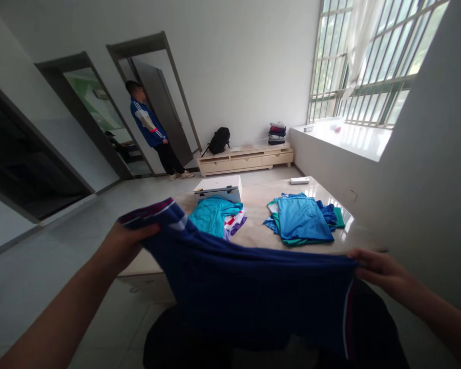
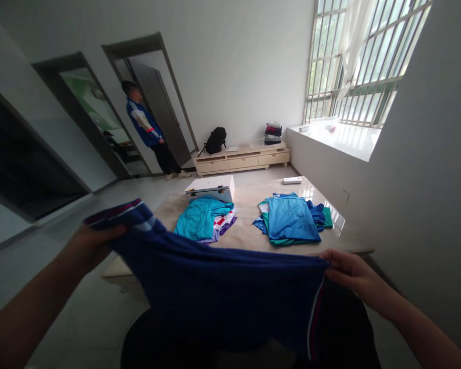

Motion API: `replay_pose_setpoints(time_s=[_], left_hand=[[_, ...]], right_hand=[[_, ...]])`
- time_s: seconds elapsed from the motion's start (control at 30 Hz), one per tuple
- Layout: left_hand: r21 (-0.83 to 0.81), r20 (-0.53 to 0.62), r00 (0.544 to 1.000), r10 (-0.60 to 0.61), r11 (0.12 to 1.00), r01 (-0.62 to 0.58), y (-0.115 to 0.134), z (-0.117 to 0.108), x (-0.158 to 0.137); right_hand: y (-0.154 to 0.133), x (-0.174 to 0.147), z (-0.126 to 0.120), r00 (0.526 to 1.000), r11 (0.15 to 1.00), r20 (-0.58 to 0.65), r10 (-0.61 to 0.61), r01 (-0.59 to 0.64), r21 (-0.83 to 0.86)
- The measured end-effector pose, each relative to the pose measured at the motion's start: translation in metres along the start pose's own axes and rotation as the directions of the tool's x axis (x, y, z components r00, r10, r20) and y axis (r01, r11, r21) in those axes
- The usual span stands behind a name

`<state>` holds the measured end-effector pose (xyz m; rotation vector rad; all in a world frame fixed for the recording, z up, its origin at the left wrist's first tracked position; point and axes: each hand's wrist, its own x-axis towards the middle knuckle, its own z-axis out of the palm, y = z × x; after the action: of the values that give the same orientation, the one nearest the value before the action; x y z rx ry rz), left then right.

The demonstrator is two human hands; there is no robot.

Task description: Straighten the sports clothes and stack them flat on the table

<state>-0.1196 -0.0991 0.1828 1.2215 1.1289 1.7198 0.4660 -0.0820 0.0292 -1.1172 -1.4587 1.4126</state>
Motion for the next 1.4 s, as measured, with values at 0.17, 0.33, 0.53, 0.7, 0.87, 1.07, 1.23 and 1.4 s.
replay_pose_setpoints(time_s=[0.17, 0.33, 0.53, 0.7, 0.87, 1.07, 1.23, 1.4], left_hand=[[0.008, -0.025, 0.999, 0.020, 1.000, -0.020, -0.020, 0.094, 0.163], [-0.019, -0.026, 0.992, 0.125, 0.992, -0.125, -0.032, 0.157, 0.302], [-0.102, 0.081, 0.969, 0.233, 0.969, -0.225, -0.040, 0.202, 0.343], [0.014, 0.326, 0.892, 0.314, 0.942, -0.336, -0.064, 0.202, 0.280], [0.205, 0.662, 0.695, 0.279, 0.825, -0.527, -0.145, 0.176, 0.138], [0.386, 0.758, 0.639, 0.132, 0.698, -0.603, -0.298, 0.149, -0.034], [0.439, 0.742, 0.665, 0.082, 0.690, -0.576, -0.298, 0.127, -0.070], [0.360, 0.824, 0.565, 0.031, 0.741, -0.566, -0.196, 0.105, -0.058]], right_hand=[[-0.050, 0.113, -0.025, 0.986, 0.991, -0.143, -0.089, 0.103, 0.088], [-0.114, 0.238, -0.064, 0.915, 0.993, -0.392, -0.100, 0.119, 0.025], [-0.156, 0.329, -0.111, 0.780, 0.992, -0.617, -0.105, 0.035, -0.124], [-0.123, 0.339, -0.126, 0.809, 0.996, -0.583, -0.077, 0.033, -0.086], [-0.033, 0.313, -0.139, 0.799, 0.993, -0.599, 0.056, -0.109, -0.052], [0.065, 0.272, -0.137, 0.815, 0.947, -0.553, 0.175, -0.294, -0.133], [0.091, 0.239, -0.129, 0.885, 0.930, -0.434, 0.169, -0.289, -0.228], [0.070, 0.195, -0.117, 0.946, 0.923, -0.259, 0.194, -0.266, -0.277]])
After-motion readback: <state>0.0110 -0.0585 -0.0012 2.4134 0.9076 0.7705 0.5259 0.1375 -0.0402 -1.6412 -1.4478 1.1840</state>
